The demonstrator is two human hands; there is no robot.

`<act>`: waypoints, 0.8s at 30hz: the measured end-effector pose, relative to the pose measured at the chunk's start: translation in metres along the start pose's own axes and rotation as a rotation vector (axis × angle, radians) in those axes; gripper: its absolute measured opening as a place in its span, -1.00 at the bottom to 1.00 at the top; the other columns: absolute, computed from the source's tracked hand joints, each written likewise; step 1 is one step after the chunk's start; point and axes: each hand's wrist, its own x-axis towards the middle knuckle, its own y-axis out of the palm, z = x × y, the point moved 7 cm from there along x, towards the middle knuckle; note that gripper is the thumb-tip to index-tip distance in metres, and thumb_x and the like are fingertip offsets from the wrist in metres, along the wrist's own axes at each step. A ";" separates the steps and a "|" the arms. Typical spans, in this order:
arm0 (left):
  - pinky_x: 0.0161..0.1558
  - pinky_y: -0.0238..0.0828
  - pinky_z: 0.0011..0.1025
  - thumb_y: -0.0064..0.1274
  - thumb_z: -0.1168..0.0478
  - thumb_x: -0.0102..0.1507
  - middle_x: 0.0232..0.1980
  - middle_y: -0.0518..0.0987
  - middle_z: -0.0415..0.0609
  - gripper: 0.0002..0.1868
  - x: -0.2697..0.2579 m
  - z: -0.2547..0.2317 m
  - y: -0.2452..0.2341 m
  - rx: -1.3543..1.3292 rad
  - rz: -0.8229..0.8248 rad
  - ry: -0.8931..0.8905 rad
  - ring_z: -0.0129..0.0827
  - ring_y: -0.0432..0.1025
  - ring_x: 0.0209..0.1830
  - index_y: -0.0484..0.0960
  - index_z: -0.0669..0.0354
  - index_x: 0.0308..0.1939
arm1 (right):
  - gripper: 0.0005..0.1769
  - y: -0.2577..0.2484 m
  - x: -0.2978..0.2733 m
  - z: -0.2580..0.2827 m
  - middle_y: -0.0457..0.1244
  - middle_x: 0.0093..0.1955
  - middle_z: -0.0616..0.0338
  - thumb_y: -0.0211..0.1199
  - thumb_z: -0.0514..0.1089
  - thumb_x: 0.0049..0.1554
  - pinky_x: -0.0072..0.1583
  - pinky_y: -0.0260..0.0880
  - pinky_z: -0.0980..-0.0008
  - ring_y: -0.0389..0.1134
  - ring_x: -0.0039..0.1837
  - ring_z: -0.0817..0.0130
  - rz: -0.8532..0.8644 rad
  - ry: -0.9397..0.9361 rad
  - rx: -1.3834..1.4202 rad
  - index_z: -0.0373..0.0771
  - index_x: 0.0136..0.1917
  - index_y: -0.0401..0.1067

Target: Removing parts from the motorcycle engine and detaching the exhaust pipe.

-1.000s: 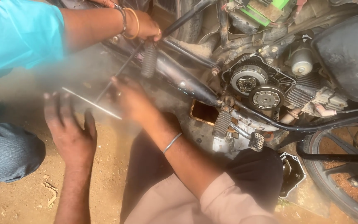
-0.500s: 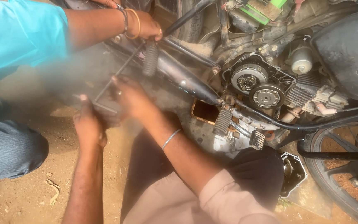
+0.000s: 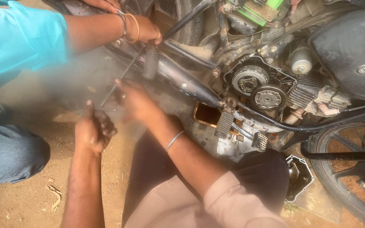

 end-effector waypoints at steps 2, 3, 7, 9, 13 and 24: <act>-0.37 0.46 -0.48 -0.24 -0.03 0.58 -0.28 0.35 -0.10 -0.62 -0.034 -0.071 0.033 0.311 -0.049 0.335 -0.43 0.31 -0.44 0.36 0.25 -0.08 | -0.57 0.005 -0.012 0.008 0.29 -0.09 0.27 0.22 0.10 0.25 -0.22 0.43 0.10 0.34 -0.11 0.42 -0.088 0.086 -0.053 -0.13 0.28 0.41; -0.24 0.33 -0.67 -0.36 0.09 0.63 -0.08 0.21 -0.06 -0.70 -0.061 -0.114 0.056 0.598 -0.083 0.672 -0.46 0.22 -0.27 0.20 0.31 0.04 | -0.59 0.004 -0.021 0.007 0.26 -0.15 0.29 0.18 0.12 0.22 -0.32 0.41 -0.05 0.33 -0.14 0.43 -0.171 0.177 -0.107 -0.11 0.24 0.38; -0.20 0.58 -0.43 -0.21 0.01 0.59 -0.06 0.57 0.23 -0.52 -0.079 -0.181 0.080 0.925 -0.357 0.762 -0.25 0.53 -0.29 0.49 0.48 0.04 | -0.58 -0.003 -0.002 -0.007 0.29 -0.11 0.27 0.23 0.09 0.25 -0.19 0.42 0.19 0.31 -0.12 0.42 -0.026 0.004 -0.045 -0.11 0.30 0.45; -0.17 0.59 -0.43 -0.25 -0.03 0.59 -0.15 0.70 0.19 -0.47 -0.050 -0.159 0.072 0.865 -0.240 0.188 -0.33 0.56 -0.39 0.65 0.34 -0.12 | -0.60 -0.014 0.007 -0.015 0.31 -0.12 0.25 0.22 0.09 0.26 -0.22 0.38 0.17 0.34 -0.12 0.37 -0.038 0.006 -0.049 -0.15 0.26 0.45; -0.17 0.58 -0.41 -0.26 -0.04 0.60 -0.18 0.74 0.21 -0.44 -0.054 -0.142 0.061 0.783 -0.213 -0.002 -0.32 0.56 -0.43 0.70 0.30 -0.16 | -0.58 0.000 0.003 -0.004 0.38 0.07 0.20 0.26 0.05 0.35 0.04 0.41 0.29 0.32 -0.01 0.37 0.065 -0.085 0.053 -0.26 0.33 0.47; -0.19 0.57 -0.36 -0.25 -0.15 0.52 -0.12 0.69 0.08 -0.52 -0.062 -0.188 0.084 1.255 -0.325 0.595 -0.33 0.62 -0.29 0.56 0.18 0.04 | -0.57 0.007 -0.006 -0.003 0.29 -0.14 0.24 0.21 0.12 0.24 -0.22 0.36 0.22 0.34 -0.10 0.40 0.007 0.061 -0.004 -0.10 0.29 0.45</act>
